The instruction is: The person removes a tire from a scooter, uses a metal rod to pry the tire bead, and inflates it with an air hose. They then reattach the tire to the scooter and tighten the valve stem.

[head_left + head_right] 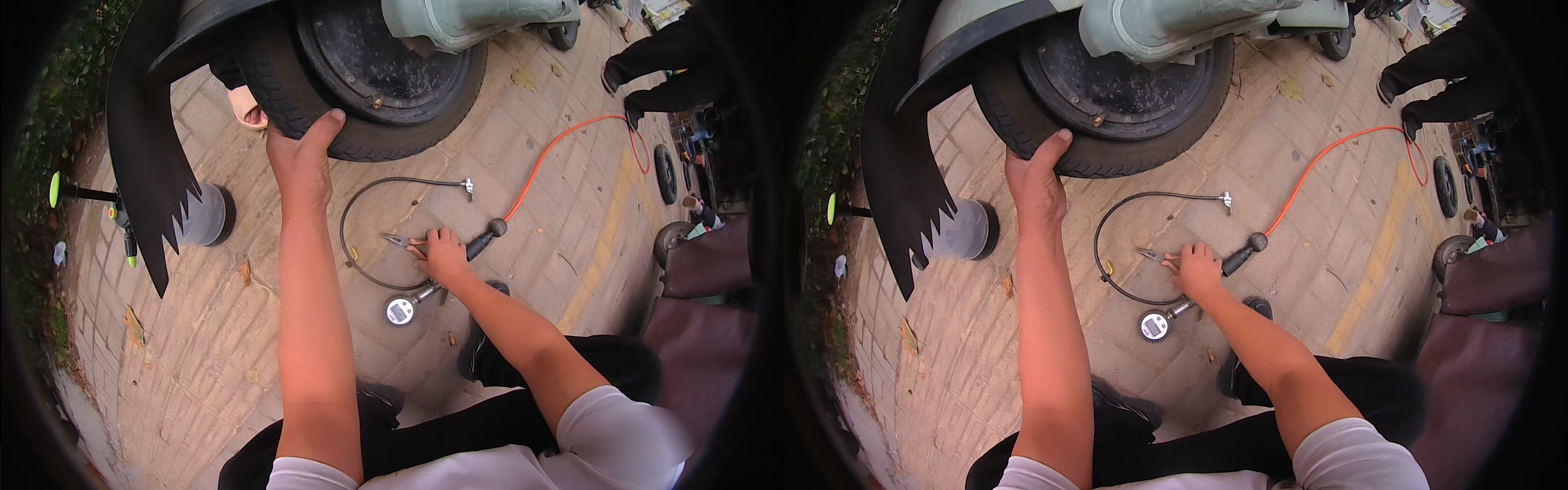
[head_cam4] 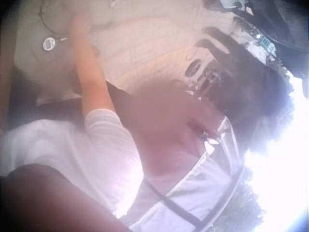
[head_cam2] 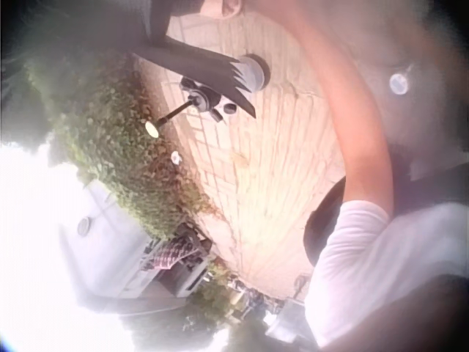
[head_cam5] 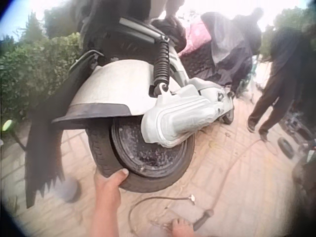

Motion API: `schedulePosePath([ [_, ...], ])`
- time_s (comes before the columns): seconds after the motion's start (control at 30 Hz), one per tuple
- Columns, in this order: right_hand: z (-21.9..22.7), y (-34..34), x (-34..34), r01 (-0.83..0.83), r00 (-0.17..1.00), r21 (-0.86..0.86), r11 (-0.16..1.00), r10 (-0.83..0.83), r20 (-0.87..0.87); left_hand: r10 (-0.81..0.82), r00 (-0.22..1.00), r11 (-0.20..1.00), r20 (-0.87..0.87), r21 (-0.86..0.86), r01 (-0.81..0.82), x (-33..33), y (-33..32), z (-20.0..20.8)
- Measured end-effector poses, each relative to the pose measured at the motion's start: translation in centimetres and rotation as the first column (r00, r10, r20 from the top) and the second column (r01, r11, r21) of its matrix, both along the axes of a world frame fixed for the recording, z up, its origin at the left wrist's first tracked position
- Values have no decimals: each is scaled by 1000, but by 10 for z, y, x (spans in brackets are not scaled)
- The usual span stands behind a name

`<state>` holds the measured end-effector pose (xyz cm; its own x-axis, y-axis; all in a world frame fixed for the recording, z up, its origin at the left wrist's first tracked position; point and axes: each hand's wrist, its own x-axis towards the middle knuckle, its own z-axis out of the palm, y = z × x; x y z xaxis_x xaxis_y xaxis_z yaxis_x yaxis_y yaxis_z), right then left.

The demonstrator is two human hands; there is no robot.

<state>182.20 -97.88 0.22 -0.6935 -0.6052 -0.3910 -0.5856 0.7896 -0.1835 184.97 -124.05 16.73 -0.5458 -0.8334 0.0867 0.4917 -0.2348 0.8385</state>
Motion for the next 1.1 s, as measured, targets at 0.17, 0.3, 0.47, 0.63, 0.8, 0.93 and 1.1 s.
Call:
schedulePosePath([
  [0.17, 45, 4, -10, -51, 989, -267, 962, 86, 122, 18, 1000, 999, -9, 28, -17, 1, 13, 7],
  [0.3, 150, 16, -25, 181, 904, -312, 933, -32, 427, 76, 997, 996, 19, 49, -77, 0, 28, 4],
  [0.47, 223, -6, -38, -4, 996, -388, 922, 38, 78, -45, 999, 993, -22, 104, 47, 3, 19, -7],
  [0.63, 229, -52, -29, -63, 998, -454, 889, 53, -34, -35, 999, 997, -20, 73, 37, 7, 8, -17],
  [0.8, 244, -56, -10, 29, 999, -388, 921, -32, -1, -22, 999, 999, 39, 49, 20, 7, 10, -27],
  [0.93, 248, -66, -9, 49, 995, -291, 955, -71, -65, -30, 999, 997, 41, 66, 27, 7, 13, -28],
  [1.1, 243, -79, 10, 85, 984, -317, 945, -129, -119, -22, 1000, 996, 22, 85, 20, 6, 17, -25],
])
